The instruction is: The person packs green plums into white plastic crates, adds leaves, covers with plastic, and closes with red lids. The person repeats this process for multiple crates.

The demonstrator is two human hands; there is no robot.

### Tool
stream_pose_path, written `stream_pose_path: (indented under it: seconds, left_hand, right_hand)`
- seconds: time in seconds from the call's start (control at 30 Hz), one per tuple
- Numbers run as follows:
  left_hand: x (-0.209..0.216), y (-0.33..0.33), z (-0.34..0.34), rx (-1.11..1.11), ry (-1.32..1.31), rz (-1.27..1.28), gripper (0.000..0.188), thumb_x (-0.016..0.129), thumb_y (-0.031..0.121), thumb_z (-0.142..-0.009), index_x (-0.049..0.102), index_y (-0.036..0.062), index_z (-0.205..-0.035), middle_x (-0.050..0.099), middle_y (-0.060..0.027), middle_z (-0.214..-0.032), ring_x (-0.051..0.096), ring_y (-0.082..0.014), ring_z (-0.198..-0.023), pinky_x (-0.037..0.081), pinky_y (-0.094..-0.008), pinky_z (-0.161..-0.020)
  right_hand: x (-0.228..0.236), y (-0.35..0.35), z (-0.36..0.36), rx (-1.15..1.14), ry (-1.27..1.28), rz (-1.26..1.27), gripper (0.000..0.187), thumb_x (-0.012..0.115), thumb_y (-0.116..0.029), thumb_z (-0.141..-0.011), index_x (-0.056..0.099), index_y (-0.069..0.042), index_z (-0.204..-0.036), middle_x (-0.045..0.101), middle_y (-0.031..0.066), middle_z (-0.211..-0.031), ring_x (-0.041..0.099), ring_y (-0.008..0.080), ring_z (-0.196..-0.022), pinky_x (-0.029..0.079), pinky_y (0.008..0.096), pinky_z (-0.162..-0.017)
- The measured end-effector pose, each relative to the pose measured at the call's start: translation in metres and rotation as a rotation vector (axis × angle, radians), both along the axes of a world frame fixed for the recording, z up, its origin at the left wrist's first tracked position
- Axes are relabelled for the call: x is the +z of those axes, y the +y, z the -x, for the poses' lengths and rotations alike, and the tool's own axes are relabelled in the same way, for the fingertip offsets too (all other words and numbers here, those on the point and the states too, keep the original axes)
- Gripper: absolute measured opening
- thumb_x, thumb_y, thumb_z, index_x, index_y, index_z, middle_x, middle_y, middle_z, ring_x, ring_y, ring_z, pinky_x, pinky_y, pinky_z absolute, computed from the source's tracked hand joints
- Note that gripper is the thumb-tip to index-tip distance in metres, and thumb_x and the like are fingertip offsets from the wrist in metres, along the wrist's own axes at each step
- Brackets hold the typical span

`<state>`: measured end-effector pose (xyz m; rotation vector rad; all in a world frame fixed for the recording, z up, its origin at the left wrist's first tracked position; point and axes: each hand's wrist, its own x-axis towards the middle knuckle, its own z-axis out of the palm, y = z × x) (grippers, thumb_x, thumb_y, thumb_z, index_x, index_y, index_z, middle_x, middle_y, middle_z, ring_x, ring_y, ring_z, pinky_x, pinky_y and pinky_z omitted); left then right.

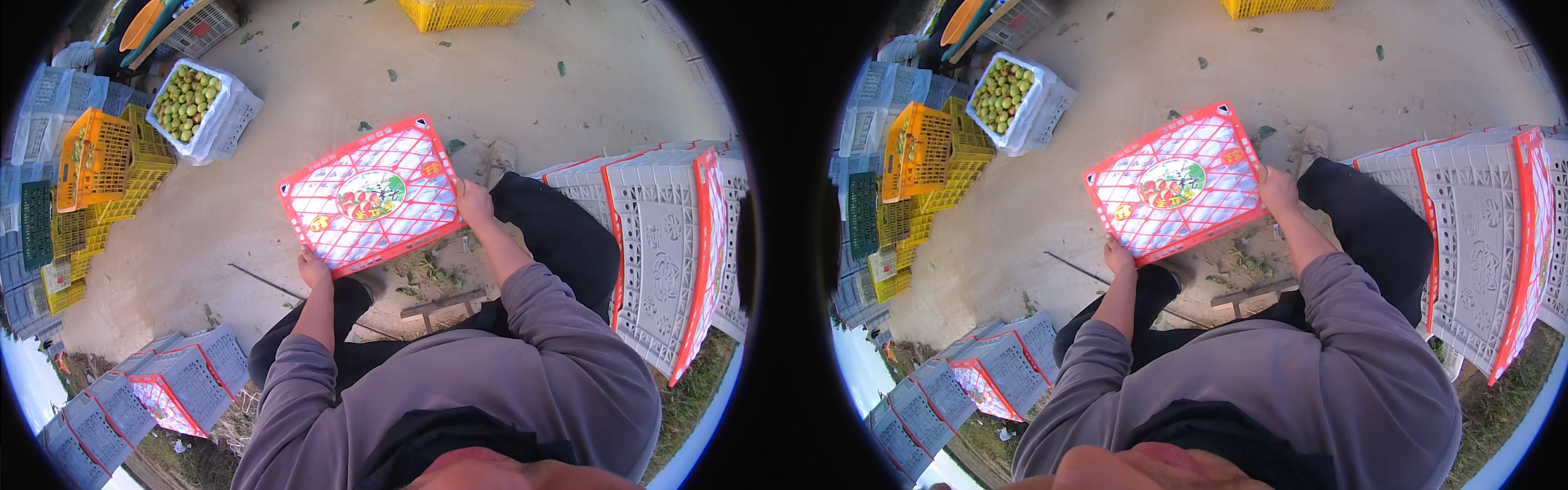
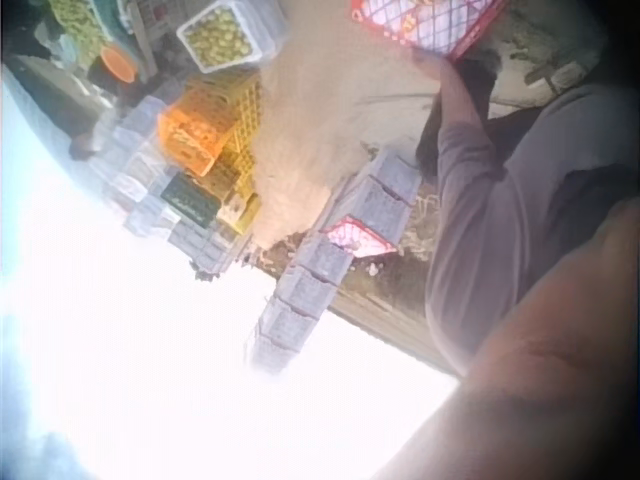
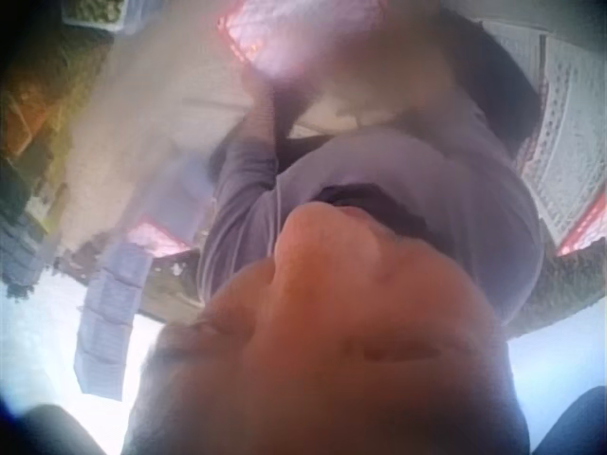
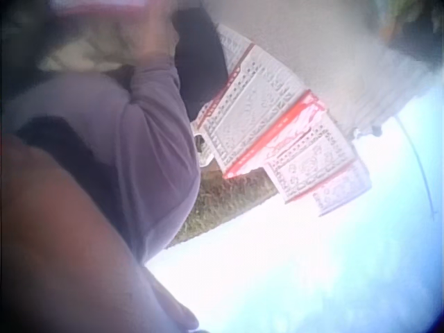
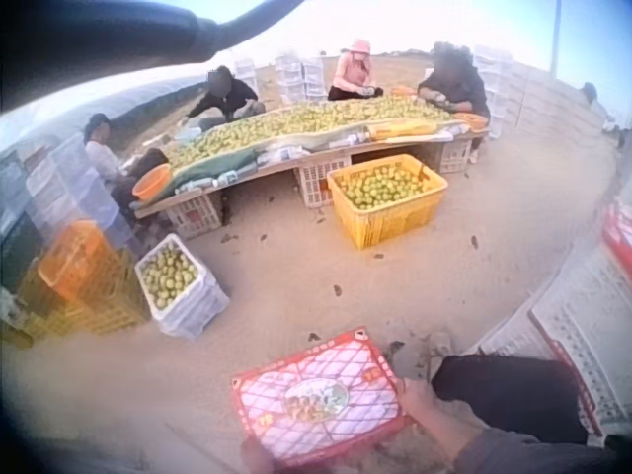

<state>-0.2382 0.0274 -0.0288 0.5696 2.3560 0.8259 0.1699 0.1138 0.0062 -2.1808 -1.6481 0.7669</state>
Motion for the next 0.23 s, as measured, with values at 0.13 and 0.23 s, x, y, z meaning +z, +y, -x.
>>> stream_pose_path:
  seconds: [0.13, 0.23]
  left_hand:
    - [0.013, -0.001, 0.010, -0.118, 0.116, 0.056, 0.055, 0.040, 0.048, -0.106, 0.059, -0.0038, -0.108, 0.067, -0.0288, -0.105, 0.064, -0.0469, -0.101, 0.048, -0.0538, -0.087]
    - [0.017, 0.006, 0.014, -0.193, 0.180, 0.040, 0.052, 0.042, 0.046, -0.107, 0.058, -0.0029, -0.110, 0.067, -0.0301, -0.106, 0.065, -0.0457, -0.099, 0.049, -0.0534, -0.087]
  right_hand:
    - [-0.019, 0.008, 0.005, -0.003, 0.091, 0.072, 0.056, 0.045, -0.055, -0.101, 0.074, -0.007, -0.104, 0.069, 0.0264, -0.100, 0.065, 0.0475, -0.097, 0.051, 0.0556, -0.087]
    - [-0.019, 0.043, -0.002, 0.007, 0.119, 0.051, 0.058, 0.045, -0.057, -0.100, 0.075, -0.008, -0.111, 0.069, 0.0272, -0.104, 0.065, 0.0457, -0.103, 0.050, 0.0537, -0.092]
